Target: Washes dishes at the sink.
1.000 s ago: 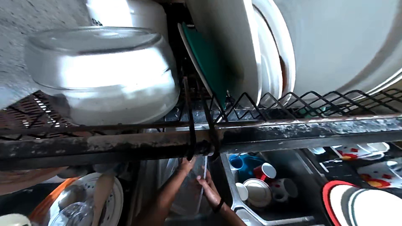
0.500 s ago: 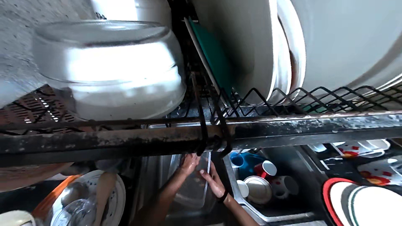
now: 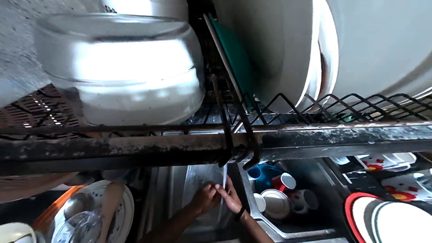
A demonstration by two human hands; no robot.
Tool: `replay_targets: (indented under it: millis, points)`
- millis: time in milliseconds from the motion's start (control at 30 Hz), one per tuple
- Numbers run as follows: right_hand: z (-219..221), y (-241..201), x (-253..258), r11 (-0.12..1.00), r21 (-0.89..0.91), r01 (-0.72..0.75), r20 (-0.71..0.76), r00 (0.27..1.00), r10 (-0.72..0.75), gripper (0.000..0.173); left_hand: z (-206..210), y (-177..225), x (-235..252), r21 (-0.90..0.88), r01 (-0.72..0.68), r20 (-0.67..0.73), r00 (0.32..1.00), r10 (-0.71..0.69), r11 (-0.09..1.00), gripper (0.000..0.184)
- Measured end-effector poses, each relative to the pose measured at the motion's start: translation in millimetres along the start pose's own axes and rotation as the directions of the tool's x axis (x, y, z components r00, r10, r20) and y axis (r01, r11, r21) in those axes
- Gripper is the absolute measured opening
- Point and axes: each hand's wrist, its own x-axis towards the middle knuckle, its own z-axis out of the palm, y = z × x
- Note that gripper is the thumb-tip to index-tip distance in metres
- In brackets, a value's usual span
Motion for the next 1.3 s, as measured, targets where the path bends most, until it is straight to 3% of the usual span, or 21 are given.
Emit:
replay_targets:
  millis: [100, 233, 333, 500, 667, 800, 867, 933, 1000, 1167, 1233, 1300]
  points:
    - [-4.6, -7.9, 6.6, 0.999, 0.026, -0.028, -0.047, 0.998, 0.029, 0.081, -4.5, -10.2, -6.5, 0.030, 0.114, 0.086, 0.989, -0.116, 0.993, 0.029]
    - [-0.8, -13.5, 7.1, 0.992, 0.111, -0.066, -0.019, 0.997, 0.069, 0.081, -36.3, -12.6, 25.8, 0.001, 0.376, -0.131, 0.919, -0.373, 0.927, 0.031]
    - [1.2, -20.4, 8.0, 0.993, 0.106, -0.059, -0.072, 0.995, 0.067, 0.080, -35.2, 3.2, 41.3, -0.025, 0.469, -0.078, 0.880, -0.469, 0.883, 0.037]
    - [-0.7, -17.0, 14.0, 0.998, -0.043, 0.052, -0.119, 0.991, -0.056, 0.087, 5.1, 36.4, 17.5, -0.192, 0.334, 0.032, 0.942, -0.334, 0.923, 0.033]
    - [8.6, -11.6, 9.9, 0.996, -0.071, 0.061, -0.006, 0.998, -0.061, 0.088, -18.8, 29.5, 48.1, -0.131, 0.218, -0.237, 0.940, -0.244, 0.967, 0.028]
    - [21.1, -14.9, -2.2, 0.995, -0.101, 0.015, 0.039, 0.999, -0.011, 0.097, -53.0, 18.9, 76.2, -0.041, 0.463, -0.361, 0.820, -0.445, 0.886, 0.039]
    - [24.3, -11.2, -3.7, 0.989, -0.143, 0.026, 0.019, 1.000, -0.023, 0.099, -52.4, -2.5, 76.6, -0.052, 0.602, -0.359, 0.734, -0.577, 0.797, 0.039]
    - [26.8, -5.6, -1.3, 0.986, -0.165, 0.027, -0.004, 1.000, -0.028, 0.098, -36.6, -16.5, 62.3, -0.059, 0.654, -0.344, 0.696, -0.630, 0.754, 0.039]
    - [27.2, -4.9, 3.5, 0.982, -0.186, 0.027, -0.054, 0.998, -0.037, 0.097, -12.7, -15.9, 37.3, -0.078, 0.649, -0.316, 0.704, -0.636, 0.757, 0.038]
    - [17.5, -27.4, 21.6, 0.917, -0.391, 0.075, -0.060, 0.992, -0.107, 0.091, 0.1, 18.6, 9.9, -0.172, 0.671, 0.068, 0.738, -0.671, 0.721, 0.041]
    - [17.4, -32.2, 22.6, 0.911, -0.408, 0.067, -0.068, 0.992, -0.103, 0.089, -4.3, 29.7, 16.4, -0.319, 0.597, 0.077, 0.790, -0.608, 0.736, 0.035]
    - [16.0, -31.5, 24.2, 0.933, -0.352, 0.072, -0.090, 0.990, -0.110, 0.085, -9.0, 35.5, 27.3, -0.381, 0.429, -0.091, 0.864, -0.495, 0.819, 0.030]
